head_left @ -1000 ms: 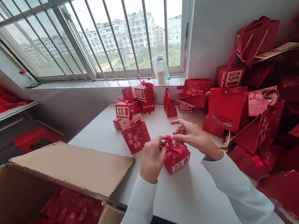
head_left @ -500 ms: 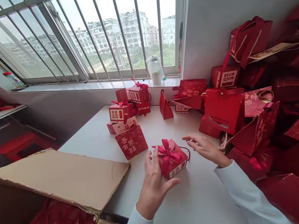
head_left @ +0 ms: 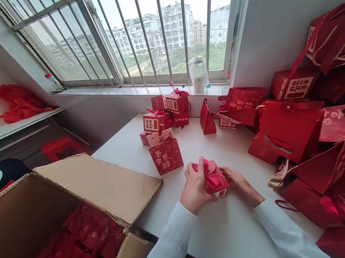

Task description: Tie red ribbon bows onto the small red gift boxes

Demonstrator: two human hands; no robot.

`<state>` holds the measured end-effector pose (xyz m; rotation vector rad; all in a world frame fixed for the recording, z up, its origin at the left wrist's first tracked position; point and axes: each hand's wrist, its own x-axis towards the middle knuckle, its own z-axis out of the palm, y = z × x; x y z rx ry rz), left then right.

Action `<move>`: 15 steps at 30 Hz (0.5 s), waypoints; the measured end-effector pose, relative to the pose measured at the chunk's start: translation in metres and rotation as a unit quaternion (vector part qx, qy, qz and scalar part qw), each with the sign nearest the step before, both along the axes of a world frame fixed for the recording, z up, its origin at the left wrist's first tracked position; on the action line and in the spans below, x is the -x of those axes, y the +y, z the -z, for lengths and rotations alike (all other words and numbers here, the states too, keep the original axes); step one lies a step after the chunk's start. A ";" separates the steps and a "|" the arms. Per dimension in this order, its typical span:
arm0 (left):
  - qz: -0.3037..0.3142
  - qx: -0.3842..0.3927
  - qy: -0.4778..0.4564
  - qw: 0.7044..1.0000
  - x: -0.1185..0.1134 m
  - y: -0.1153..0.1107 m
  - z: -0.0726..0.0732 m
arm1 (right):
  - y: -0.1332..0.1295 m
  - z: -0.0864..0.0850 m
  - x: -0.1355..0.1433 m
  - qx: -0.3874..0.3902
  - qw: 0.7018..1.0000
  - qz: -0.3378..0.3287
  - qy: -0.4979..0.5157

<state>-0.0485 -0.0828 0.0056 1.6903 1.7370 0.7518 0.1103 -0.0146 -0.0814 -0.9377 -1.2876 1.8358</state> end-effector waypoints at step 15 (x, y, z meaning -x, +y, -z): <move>-0.046 -0.068 0.036 0.996 0.058 -0.030 -0.101 | -0.001 0.009 -0.028 0.069 0.990 0.117 0.038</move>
